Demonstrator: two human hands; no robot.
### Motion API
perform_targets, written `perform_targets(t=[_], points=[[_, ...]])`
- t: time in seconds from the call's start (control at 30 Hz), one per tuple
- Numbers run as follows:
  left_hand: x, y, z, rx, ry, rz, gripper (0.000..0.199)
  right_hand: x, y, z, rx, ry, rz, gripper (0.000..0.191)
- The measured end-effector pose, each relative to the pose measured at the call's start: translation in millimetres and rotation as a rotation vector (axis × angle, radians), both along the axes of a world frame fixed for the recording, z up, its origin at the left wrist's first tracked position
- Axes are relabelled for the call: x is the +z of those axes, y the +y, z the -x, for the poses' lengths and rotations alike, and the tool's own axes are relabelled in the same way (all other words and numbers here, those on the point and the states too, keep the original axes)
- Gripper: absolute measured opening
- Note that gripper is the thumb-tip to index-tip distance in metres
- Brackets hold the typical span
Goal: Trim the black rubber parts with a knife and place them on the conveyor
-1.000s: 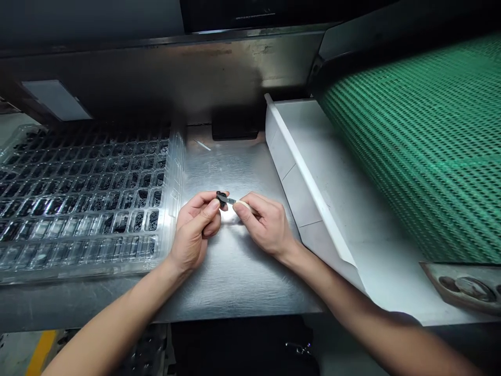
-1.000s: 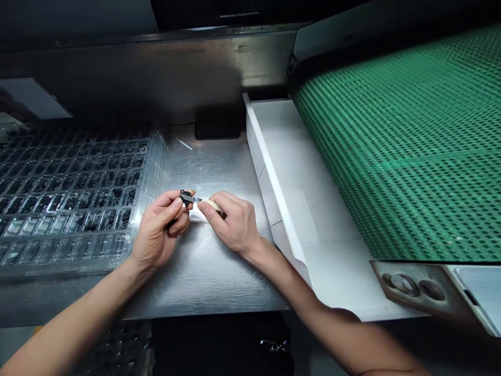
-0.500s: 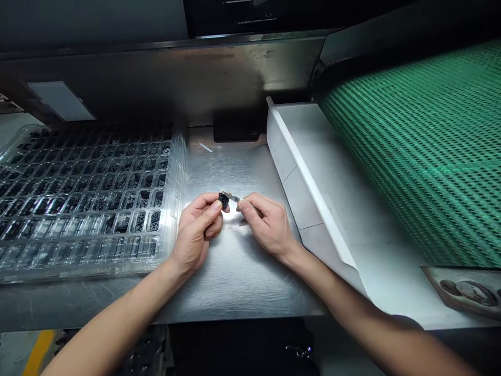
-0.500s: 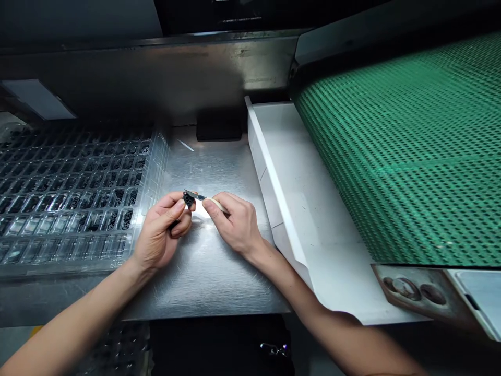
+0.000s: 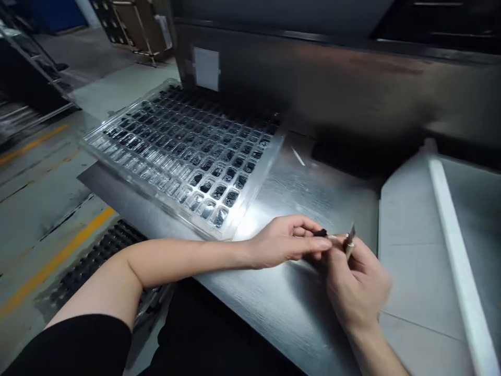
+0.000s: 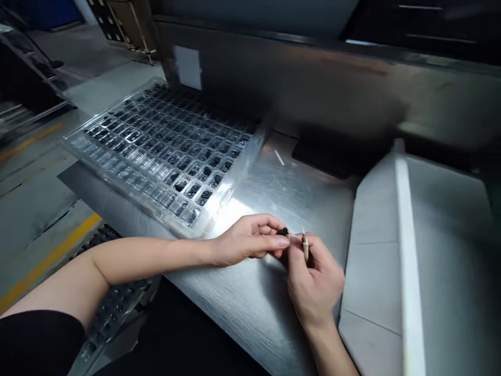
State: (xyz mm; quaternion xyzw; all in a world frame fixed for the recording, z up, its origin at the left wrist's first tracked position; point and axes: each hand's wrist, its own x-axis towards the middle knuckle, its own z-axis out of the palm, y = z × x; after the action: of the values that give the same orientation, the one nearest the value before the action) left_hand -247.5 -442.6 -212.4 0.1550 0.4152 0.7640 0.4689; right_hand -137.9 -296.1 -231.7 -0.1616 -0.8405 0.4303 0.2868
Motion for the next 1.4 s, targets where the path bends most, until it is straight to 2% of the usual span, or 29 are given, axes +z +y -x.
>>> perform_targets(t=[0.13, 0.27, 0.33, 0.43, 0.5, 0.63, 0.73, 0.8, 0.87, 0.93, 1.0, 1.07, 1.1, 1.17, 1.23, 1.3, 1.33, 1.4], points=[[-1.5, 1, -1, 0.014, 0.02, -0.036, 0.065, -6.2, 2, -1, -0.06, 0.022, 0.045, 0.054], [7.7, -2, 2, 0.053, 0.14, -0.112, 0.059, -12.7, 5, 1, -0.073, 0.028, 0.02, 0.057], [17.1, -7, 4, 0.07, 0.303, -0.128, 0.05, -14.6, 7, 2, -0.05, 0.022, -0.05, 0.057], [33.1, -21, 3, 0.103, 0.617, -0.131, 0.024, -16.1, 8, 2, 0.007, 0.04, -0.133, 0.053], [40.8, -37, 2, 0.174, 0.76, -0.086, 0.02, -16.3, 6, 2, 0.029, 0.043, -0.155, 0.049], [41.9, -86, 13, 0.41, 1.01, 0.201, 0.026, -15.8, 1, 1, 0.018, 0.02, -0.095, 0.049], [37.6, -135, 36, 0.668, 1.216, 0.449, 0.027, -16.4, -2, 3, 0.028, 0.017, -0.078, 0.05], [36.2, -167, 55, 0.774, 1.324, 0.643, 0.027, -16.5, -4, 4, 0.051, 0.019, -0.079, 0.05], [35.7, -193, 74, 0.811, 1.387, 0.837, 0.026, -15.8, -6, 4, 0.065, 0.017, -0.08, 0.049], [35.4, -210, 91, 0.788, 1.405, 1.009, 0.025, -14.6, -7, 5, 0.069, 0.013, -0.081, 0.047], [35.6, -218, 105, 0.727, 1.409, 1.139, 0.025, -14.1, -7, 5, 0.071, 0.012, -0.083, 0.046], [37.9, -221, 115, 0.689, 1.412, 1.198, 0.029, -14.5, -6, 5, 0.069, 0.017, -0.081, 0.046], [40.3, -220, 118, 0.693, 1.405, 1.18, 0.031, -14.9, -5, 5, 0.067, 0.02, -0.08, 0.047], [48.0, -216, 119, 0.757, 1.348, 1.04, 0.033, -15.5, -5, 5, 0.066, 0.03, -0.082, 0.047], [59.1, -207, 118, 0.858, 1.216, 0.802, 0.038, -15.3, -5, 5, 0.071, 0.043, -0.09, 0.049], [71.7, -191, 116, 0.926, 1.037, 0.549, 0.05, -14.6, -6, 5, 0.081, 0.061, -0.101, 0.048], [77.7, -181, 115, 0.924, 0.944, 0.438, 0.056, -14.4, -7, 4, 0.087, 0.074, -0.106, 0.047], [86.6, -153, 112, 0.842, 0.744, 0.251, 0.06, -14.7, -6, 2, 0.107, 0.102, -0.119, 0.044]])
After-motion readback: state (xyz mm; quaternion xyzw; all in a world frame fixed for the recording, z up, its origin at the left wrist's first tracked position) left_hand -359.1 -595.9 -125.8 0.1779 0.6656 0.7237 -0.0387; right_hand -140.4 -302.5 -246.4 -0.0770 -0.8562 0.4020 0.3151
